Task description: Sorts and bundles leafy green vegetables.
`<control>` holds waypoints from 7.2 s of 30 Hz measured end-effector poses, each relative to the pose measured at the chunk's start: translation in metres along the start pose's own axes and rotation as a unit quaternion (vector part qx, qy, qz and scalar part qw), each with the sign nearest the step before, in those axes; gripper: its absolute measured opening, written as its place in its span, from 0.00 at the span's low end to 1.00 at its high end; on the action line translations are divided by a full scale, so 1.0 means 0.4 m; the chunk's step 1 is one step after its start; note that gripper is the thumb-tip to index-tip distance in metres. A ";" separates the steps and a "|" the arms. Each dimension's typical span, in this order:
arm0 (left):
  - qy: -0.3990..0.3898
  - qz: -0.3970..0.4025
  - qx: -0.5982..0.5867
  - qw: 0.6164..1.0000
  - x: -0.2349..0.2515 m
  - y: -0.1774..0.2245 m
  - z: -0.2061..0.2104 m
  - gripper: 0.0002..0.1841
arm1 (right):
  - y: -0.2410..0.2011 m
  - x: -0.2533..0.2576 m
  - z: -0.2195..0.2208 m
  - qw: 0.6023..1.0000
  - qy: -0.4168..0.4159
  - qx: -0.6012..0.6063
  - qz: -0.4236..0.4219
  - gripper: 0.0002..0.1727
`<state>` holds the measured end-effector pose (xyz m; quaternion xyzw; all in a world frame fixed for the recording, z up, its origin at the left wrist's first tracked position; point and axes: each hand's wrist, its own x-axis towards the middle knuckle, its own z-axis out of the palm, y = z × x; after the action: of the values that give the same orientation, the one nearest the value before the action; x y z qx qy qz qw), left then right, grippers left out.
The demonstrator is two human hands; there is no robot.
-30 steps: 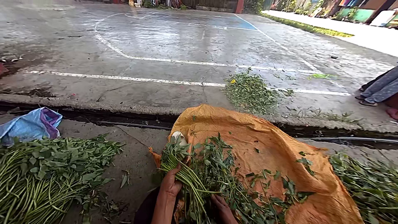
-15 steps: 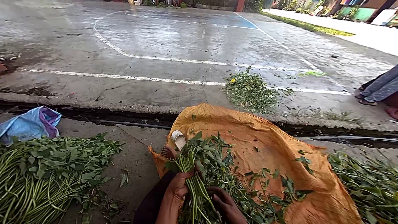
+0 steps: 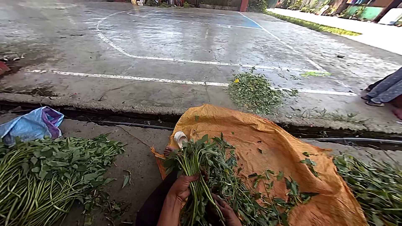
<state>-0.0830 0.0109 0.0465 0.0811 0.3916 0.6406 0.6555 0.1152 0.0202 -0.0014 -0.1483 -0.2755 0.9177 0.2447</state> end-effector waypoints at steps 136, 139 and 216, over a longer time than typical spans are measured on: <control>0.239 0.025 0.308 0.921 0.071 -0.133 0.030 0.33 | 0.034 -0.013 -0.041 0.688 0.277 -0.670 0.043 0.19; 0.272 0.067 0.326 0.903 0.083 -0.095 0.006 0.32 | 0.069 -0.092 -0.090 0.660 0.258 -0.695 0.117 0.21; 0.369 0.332 0.076 0.865 0.039 0.049 0.006 0.23 | -0.144 0.134 -0.277 0.574 0.327 -0.739 0.132 0.28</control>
<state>-0.0989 0.0294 0.0536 0.0138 0.6022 0.7719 0.2033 0.1365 0.1386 -0.0645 -0.6027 -0.7364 0.3074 0.0003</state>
